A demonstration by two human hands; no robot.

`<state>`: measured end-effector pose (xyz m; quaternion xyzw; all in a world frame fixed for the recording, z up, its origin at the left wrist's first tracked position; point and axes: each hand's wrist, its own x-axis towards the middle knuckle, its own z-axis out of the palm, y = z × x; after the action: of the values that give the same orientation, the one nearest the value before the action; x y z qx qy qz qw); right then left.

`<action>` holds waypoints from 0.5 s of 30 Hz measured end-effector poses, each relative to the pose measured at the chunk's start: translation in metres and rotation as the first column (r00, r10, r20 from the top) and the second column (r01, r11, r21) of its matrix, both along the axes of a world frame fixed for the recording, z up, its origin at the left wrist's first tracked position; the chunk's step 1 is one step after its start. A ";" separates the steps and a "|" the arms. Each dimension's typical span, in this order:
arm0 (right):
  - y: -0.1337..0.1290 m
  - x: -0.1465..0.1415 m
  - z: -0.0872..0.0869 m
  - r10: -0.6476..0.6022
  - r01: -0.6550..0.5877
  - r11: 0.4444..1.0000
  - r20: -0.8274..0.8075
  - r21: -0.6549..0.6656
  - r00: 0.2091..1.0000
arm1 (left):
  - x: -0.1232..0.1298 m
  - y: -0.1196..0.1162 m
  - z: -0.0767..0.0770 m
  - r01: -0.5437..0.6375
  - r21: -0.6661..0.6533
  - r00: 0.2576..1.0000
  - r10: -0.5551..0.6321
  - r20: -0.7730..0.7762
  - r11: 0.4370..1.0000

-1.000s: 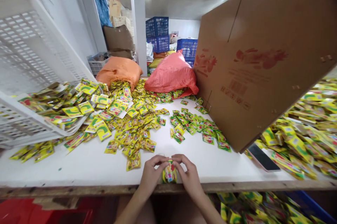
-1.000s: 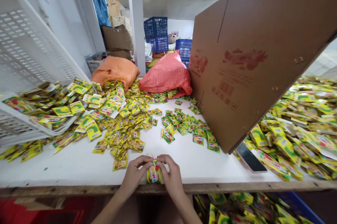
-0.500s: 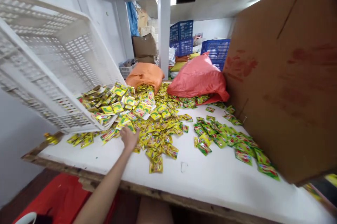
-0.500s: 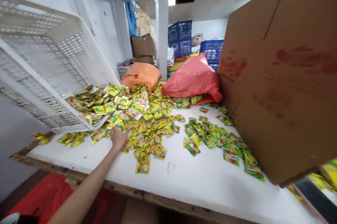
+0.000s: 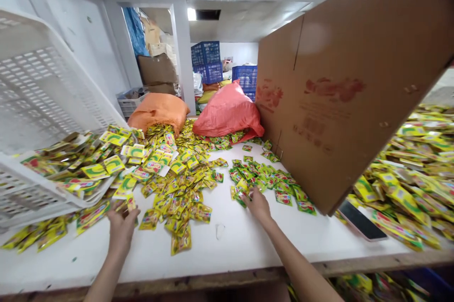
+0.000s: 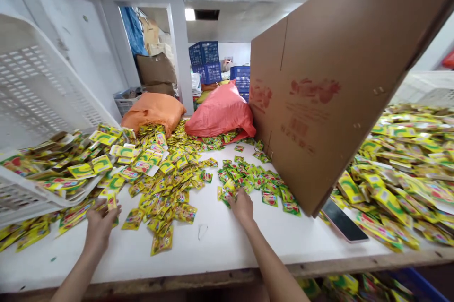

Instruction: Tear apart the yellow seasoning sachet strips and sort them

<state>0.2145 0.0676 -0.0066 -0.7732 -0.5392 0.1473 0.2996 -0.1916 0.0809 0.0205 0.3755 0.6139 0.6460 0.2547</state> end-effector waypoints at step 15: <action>0.005 0.011 -0.021 0.031 -0.032 0.999 -0.078 -0.014 0.996 | 0.097 -0.062 0.004 0.331 -0.048 0.830 -0.266 0.489 0.943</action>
<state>0.2254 0.0729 -0.0275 -0.7604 -0.5381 0.1863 0.3122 -0.0942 0.0193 0.0241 0.2791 0.5068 0.6288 0.5195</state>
